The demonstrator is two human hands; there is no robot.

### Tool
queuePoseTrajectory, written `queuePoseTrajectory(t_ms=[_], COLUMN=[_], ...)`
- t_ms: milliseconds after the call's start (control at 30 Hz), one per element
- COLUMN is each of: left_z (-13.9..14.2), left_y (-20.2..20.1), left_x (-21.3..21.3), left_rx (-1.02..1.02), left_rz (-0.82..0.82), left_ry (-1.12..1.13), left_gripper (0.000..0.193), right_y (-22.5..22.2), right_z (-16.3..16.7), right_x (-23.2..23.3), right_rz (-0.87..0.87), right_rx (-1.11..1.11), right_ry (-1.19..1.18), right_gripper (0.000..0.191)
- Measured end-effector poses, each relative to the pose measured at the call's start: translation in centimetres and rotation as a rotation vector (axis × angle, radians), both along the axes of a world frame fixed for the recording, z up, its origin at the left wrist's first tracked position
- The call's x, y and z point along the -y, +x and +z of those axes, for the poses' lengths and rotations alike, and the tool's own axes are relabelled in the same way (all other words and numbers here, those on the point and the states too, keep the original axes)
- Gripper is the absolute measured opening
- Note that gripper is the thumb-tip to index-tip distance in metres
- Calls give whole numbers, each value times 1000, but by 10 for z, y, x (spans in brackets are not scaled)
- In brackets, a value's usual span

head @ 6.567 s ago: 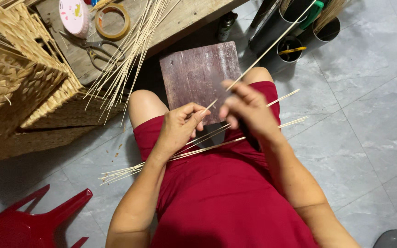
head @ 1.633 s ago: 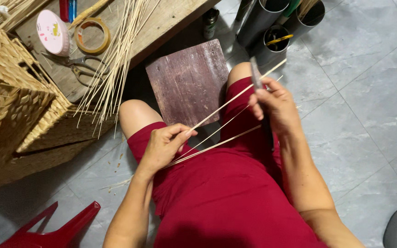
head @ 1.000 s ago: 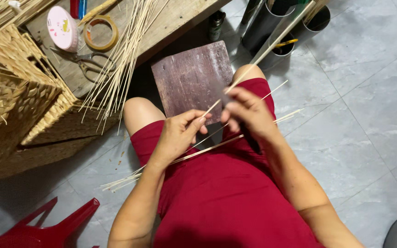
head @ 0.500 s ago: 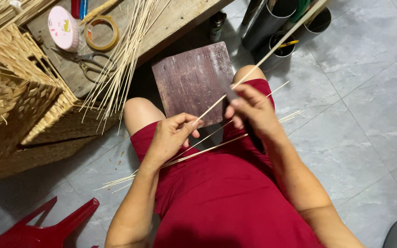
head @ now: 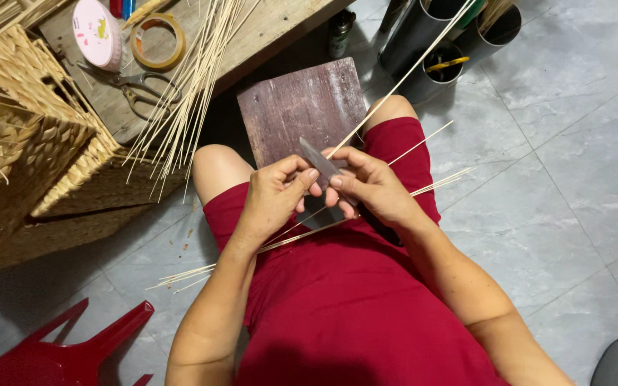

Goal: The person sits on a low stool and uses a knife to sharpen the ends of thin bamboo sticks. They hold each stick against a small wooden block on their lap, scrape the tip with the blade, and set the finished stick aside.

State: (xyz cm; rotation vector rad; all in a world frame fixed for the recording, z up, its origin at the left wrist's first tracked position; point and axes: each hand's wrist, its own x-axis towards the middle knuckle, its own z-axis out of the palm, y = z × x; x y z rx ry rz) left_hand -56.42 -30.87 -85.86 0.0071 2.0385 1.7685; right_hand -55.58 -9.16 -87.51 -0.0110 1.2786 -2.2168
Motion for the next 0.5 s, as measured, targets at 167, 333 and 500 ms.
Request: queuePoseTrajectory(t_ms=[167, 333, 500], left_z=[2, 3, 8], left_y=[3, 6, 5], left_x=[3, 7, 4], left_rx=[49, 44, 21], left_rz=[-6, -16, 32], left_ry=[63, 69, 56], left_gripper=[18, 19, 19], right_y=[-6, -23, -11], right_z=[-2, -3, 7], right_x=[-12, -35, -34], right_rz=[-113, -293, -235], right_rx=[18, -35, -142], right_ry=[48, 17, 78], right_gripper=[35, 34, 62])
